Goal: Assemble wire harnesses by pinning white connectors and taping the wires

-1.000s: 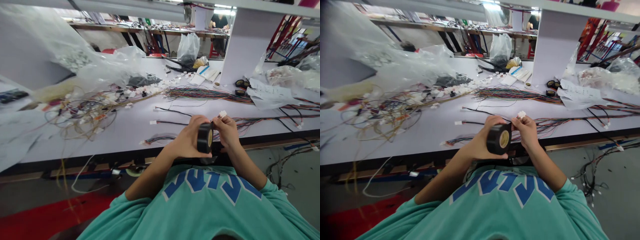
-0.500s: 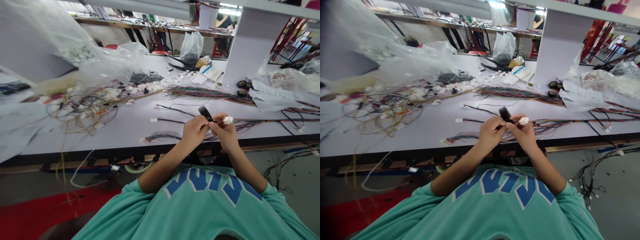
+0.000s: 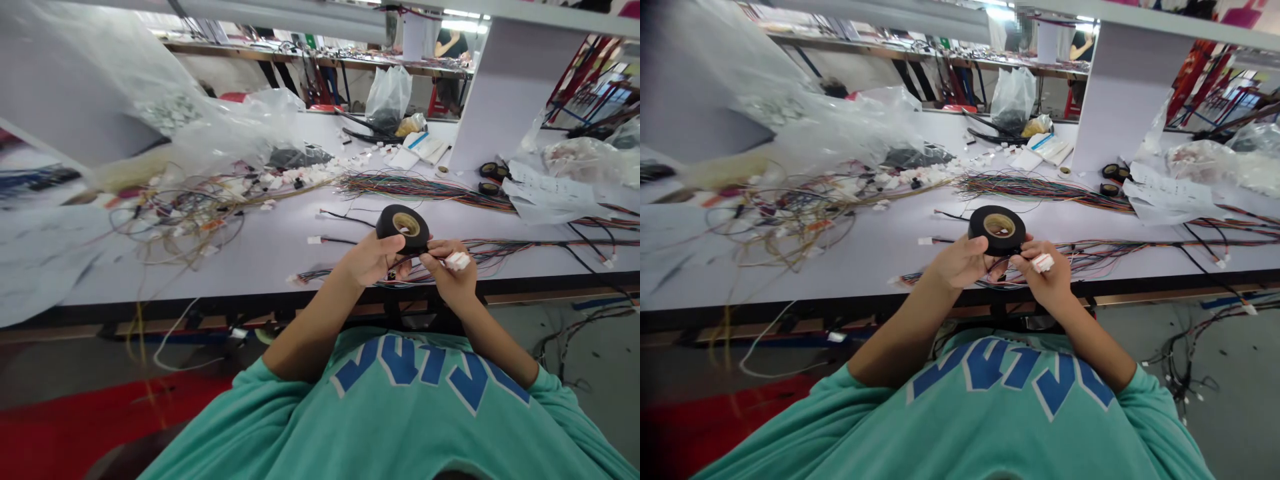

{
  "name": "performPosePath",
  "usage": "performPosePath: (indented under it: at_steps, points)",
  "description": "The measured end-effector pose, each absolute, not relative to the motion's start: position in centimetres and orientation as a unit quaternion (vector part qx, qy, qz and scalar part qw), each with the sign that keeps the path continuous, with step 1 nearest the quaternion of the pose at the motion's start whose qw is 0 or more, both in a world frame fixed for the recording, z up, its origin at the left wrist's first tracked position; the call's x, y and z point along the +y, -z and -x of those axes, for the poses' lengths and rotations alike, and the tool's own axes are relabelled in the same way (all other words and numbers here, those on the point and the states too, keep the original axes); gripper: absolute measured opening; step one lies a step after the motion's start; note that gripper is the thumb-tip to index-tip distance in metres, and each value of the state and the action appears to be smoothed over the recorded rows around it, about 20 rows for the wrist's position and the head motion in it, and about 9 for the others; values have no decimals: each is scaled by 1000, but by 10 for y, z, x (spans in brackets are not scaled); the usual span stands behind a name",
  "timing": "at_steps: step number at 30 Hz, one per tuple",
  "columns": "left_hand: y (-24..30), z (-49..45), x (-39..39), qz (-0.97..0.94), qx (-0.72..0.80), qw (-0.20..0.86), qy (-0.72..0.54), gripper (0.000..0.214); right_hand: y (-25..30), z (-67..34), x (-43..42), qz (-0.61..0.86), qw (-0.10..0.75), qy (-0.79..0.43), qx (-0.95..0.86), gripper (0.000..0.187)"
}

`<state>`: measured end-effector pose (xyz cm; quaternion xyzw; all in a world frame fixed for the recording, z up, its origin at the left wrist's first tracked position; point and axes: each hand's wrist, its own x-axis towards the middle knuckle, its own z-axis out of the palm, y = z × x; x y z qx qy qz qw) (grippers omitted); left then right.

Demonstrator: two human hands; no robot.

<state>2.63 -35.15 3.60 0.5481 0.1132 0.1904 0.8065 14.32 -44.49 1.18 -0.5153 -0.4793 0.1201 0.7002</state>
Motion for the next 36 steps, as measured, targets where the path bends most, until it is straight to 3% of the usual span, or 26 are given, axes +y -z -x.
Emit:
performPosePath:
  at_steps: [3,6,8,11,15,17,21,24,27,29,32,36]
  points:
    - [-28,-27,-359,-588,123,753,-270,60,-18,-143,-442,489,743,-271,-367,24]
    - [-27,-19,-366,-710,101,597,-359,63,-26,-148,-439,473,741,-370,-299,33]
    - [-33,-11,-367,-799,57,492,-342,70,-31,-153,-439,482,721,-402,-295,35]
    - [-42,-7,-366,-863,35,430,-262,69,-35,-160,-440,493,703,-374,-351,31]
    - [-37,-22,-367,-842,193,364,-348,17,-35,-158,-441,484,725,-250,-421,26]
    - [-33,-32,-368,-838,210,311,-396,1,-33,-154,-442,480,732,-253,-412,27]
    - [-29,-40,-372,-828,188,264,-457,11,-31,-149,-444,474,714,-314,-409,31]
    - [-26,-40,-377,-815,184,279,-472,16,-29,-151,-444,509,694,-282,-424,32]
    - [-25,-39,-381,-767,202,392,-466,10,-26,-155,-443,553,684,-196,-434,25]
    - [-27,-38,-378,-692,220,522,-447,35,-23,-156,-443,568,682,-114,-446,21]
    - [-35,-35,-365,-594,219,694,-343,71,-19,-153,-446,571,663,-40,-482,18]
    - [-38,-34,-349,-569,140,797,-146,68,-19,-144,-450,551,666,-77,-497,21]
